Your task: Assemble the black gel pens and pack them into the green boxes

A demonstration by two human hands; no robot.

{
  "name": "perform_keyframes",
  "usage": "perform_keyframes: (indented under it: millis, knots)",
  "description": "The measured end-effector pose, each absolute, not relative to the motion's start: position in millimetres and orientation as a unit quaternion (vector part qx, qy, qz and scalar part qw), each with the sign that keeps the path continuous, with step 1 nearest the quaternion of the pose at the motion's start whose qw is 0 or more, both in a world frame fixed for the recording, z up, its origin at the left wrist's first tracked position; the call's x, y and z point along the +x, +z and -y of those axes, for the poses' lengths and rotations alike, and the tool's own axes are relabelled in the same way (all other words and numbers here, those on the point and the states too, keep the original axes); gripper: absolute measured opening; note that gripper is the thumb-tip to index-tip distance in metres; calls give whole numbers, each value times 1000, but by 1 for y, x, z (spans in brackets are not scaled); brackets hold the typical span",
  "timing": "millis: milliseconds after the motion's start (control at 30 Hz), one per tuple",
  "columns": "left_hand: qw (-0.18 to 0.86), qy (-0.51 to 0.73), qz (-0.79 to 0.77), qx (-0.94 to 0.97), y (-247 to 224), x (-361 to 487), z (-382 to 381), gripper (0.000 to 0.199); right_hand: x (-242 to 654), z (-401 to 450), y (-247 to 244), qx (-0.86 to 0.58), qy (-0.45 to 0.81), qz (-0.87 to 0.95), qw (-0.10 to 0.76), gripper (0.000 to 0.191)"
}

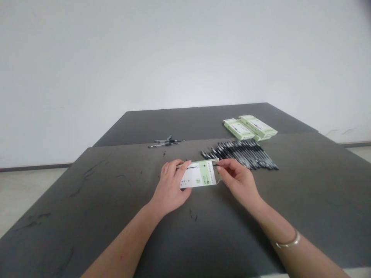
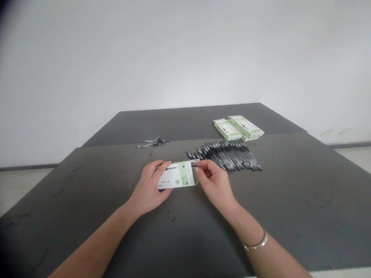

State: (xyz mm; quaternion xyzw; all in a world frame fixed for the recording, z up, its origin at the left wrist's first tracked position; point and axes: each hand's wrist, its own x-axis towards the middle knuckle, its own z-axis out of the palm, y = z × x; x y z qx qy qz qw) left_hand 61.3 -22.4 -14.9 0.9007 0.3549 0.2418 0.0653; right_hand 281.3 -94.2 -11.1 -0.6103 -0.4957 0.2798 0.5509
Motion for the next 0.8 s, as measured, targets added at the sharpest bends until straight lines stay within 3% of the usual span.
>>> perform_keyframes:
  millis: [267,667,800]
  knots:
    - [63,238,-357,901,-14,61,23,66,280,94,-12,-626,238,536,513,23]
    - [69,249,-363,895,-15,61,22,69,294,92,-2,-667,227,481,522,23]
    - [72,257,-376,887,-17,60,22,70,303,90,2,-716,128,557,402,18]
